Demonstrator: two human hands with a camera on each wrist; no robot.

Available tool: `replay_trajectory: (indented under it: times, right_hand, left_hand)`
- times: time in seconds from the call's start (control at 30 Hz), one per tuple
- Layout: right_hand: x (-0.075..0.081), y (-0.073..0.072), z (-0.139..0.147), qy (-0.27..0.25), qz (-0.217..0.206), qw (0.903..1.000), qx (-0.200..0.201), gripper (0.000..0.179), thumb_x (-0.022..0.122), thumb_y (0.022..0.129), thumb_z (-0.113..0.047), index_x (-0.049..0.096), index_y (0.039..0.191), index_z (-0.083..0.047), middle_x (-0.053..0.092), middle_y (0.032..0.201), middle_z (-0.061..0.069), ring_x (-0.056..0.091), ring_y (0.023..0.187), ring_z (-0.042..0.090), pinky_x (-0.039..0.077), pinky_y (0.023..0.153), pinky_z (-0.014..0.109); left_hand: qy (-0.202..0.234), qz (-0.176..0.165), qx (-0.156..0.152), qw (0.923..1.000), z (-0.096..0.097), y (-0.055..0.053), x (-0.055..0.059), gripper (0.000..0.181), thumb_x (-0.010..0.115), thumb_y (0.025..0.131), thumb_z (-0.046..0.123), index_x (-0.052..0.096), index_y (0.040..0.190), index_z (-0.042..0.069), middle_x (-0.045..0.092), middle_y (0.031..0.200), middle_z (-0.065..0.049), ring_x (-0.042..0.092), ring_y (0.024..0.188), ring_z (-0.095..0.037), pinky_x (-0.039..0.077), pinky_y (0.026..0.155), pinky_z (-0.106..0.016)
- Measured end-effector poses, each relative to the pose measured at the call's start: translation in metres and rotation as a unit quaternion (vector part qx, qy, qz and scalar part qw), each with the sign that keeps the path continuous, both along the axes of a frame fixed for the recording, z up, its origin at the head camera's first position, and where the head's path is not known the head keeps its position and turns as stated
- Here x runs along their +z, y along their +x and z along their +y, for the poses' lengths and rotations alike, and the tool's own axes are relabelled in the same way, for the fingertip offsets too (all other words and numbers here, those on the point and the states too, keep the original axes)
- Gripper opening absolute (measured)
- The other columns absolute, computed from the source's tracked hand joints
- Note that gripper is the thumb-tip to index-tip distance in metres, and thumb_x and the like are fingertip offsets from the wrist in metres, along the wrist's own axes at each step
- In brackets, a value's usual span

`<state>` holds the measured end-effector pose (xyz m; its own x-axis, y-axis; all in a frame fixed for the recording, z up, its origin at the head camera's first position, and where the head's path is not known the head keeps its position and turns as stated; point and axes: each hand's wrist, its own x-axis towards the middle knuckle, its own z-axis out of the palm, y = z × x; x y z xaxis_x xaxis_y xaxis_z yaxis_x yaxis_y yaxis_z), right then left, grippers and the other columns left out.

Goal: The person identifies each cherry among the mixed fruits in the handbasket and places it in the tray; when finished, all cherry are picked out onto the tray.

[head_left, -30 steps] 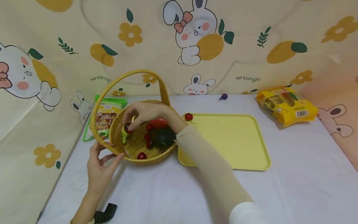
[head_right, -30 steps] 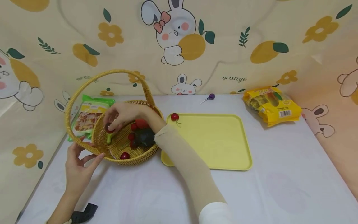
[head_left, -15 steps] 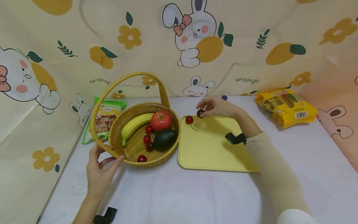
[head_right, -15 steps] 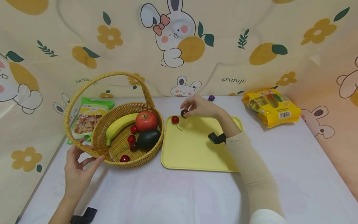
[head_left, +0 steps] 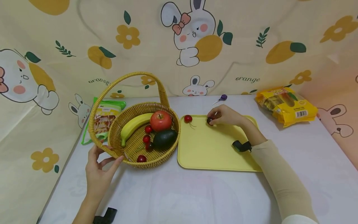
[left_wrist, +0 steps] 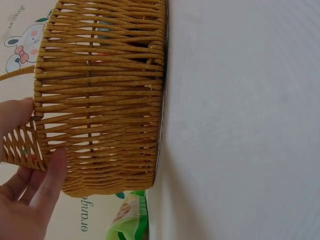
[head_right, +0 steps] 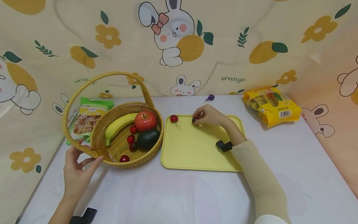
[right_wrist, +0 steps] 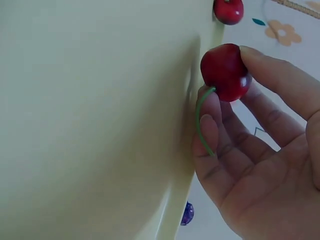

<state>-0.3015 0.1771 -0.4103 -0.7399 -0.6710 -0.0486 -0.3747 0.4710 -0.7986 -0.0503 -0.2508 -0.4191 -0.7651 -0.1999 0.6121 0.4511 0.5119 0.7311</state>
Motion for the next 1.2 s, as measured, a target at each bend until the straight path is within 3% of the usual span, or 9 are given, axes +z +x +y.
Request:
replay_trajectory:
  times: [0.27,0.63,1.2]
  right_hand:
    - [-0.0009,0.0005,-0.0034,0.023,0.016,0.9995,-0.015,0.026,0.077,0.085,0.0,0.071,0.109,0.008,0.07,0.104,0.017,0.065,0.093,0.027,0.054,0.076,0.017]
    - [0.0006,0.0014,-0.0053,0.036,0.042,0.9983,-0.02,0.021,0.079,0.084,-0.003,0.07,0.102,0.003,0.07,0.096,0.012,0.064,0.089,0.024,0.054,0.076,0.023]
    - [0.0026,0.0024,-0.0023,0.031,0.047,0.9981,-0.026,0.022,0.076,0.085,0.002,0.07,0.105,0.006,0.07,0.103,0.017,0.067,0.09,0.029,0.055,0.073,0.022]
  left_hand:
    - [0.004,0.001,-0.012,0.9999,-0.0029,-0.0008,-0.0026,0.091,0.076,0.063,-0.03,0.04,0.144,-0.006,0.049,0.127,-0.026,0.053,0.109,-0.022,0.058,0.075,-0.014]
    - [0.001,0.004,-0.012,0.9999,-0.0047,-0.002,-0.0047,0.092,0.076,0.062,-0.031,0.04,0.143,-0.007,0.051,0.118,-0.024,0.053,0.107,-0.021,0.058,0.074,-0.013]
    - [-0.004,0.005,-0.009,0.9999,-0.0051,-0.0018,-0.0056,0.09,0.075,0.062,-0.031,0.04,0.142,-0.01,0.05,0.114,-0.028,0.053,0.107,-0.02,0.057,0.075,-0.012]
